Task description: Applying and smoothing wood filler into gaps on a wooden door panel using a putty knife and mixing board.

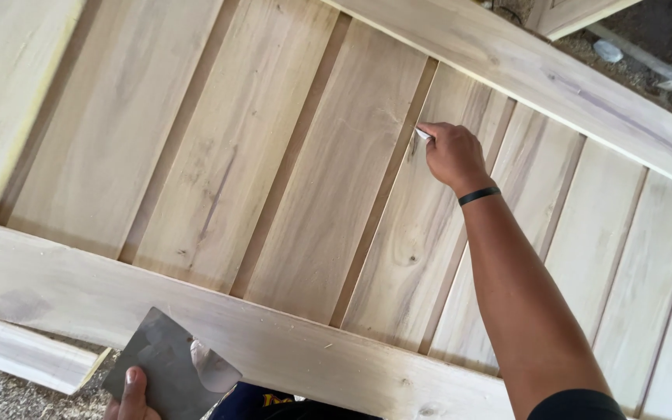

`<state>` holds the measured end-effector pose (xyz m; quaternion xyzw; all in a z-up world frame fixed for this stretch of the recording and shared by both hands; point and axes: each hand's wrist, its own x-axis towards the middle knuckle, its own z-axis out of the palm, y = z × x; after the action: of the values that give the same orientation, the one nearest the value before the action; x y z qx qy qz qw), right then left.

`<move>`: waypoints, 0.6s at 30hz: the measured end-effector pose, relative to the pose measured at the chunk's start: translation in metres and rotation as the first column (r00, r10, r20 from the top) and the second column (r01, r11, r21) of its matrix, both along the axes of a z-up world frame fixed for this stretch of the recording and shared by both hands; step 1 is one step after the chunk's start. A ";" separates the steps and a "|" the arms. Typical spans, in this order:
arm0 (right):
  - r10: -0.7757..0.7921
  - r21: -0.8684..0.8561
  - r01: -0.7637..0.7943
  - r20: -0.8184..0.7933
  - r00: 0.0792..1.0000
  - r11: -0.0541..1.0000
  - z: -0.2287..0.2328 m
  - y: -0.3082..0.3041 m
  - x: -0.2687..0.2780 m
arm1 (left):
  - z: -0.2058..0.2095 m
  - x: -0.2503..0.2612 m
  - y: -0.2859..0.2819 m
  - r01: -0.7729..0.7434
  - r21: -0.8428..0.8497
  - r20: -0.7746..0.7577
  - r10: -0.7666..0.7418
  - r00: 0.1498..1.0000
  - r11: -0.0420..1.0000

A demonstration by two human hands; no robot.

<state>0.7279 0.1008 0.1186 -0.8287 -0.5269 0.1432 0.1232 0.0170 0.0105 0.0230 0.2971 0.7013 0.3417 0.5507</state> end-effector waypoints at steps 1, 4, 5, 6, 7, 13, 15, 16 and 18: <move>0.012 0.008 -0.012 0.006 1.000 1.000 -0.002 -0.002 -0.002 | -0.007 -0.007 -0.002 0.102 0.017 -0.134 -0.099 0.986 0.995; 0.067 0.063 -0.073 0.099 0.993 0.995 -0.003 -0.014 -0.018 | -0.003 -0.006 -0.009 0.637 0.472 -0.632 -0.270 0.726 0.609; 0.065 0.066 -0.072 0.108 0.992 0.995 -0.002 -0.017 -0.024 | -0.004 0.001 -0.005 0.634 0.480 -0.626 -0.270 0.732 0.606; 0.085 0.050 -0.094 0.152 0.985 0.994 0.000 -0.019 -0.030 | -0.005 0.008 -0.001 0.448 0.398 -0.434 -0.266 0.861 0.801; 0.107 0.034 -0.116 0.192 0.976 0.993 0.002 -0.022 -0.039 | -0.002 0.011 0.002 0.256 0.243 -0.236 -0.199 0.951 0.936; 0.152 -0.055 -0.148 0.081 0.985 0.987 0.024 -0.035 -0.052 | 0.007 0.020 0.020 0.680 0.580 -0.634 -0.276 0.723 0.448; 0.113 -0.109 -0.109 0.036 0.993 0.988 0.021 -0.027 -0.024 | 0.009 0.019 0.029 0.673 0.642 -0.639 -0.229 0.734 0.367; 0.070 -0.172 -0.071 -0.008 0.997 0.982 0.017 -0.027 -0.009 | 0.010 0.017 0.032 0.663 0.692 -0.637 -0.190 0.747 0.286; 0.039 -0.142 -0.037 0.009 0.999 0.989 0.007 -0.014 0.012 | -0.003 -0.006 0.022 0.637 0.665 -0.587 -0.255 0.769 0.389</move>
<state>0.7396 0.0870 0.1258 -0.8259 -0.5319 0.1778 0.0583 0.0111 0.0323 0.0204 0.7655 0.4319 0.4015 0.2575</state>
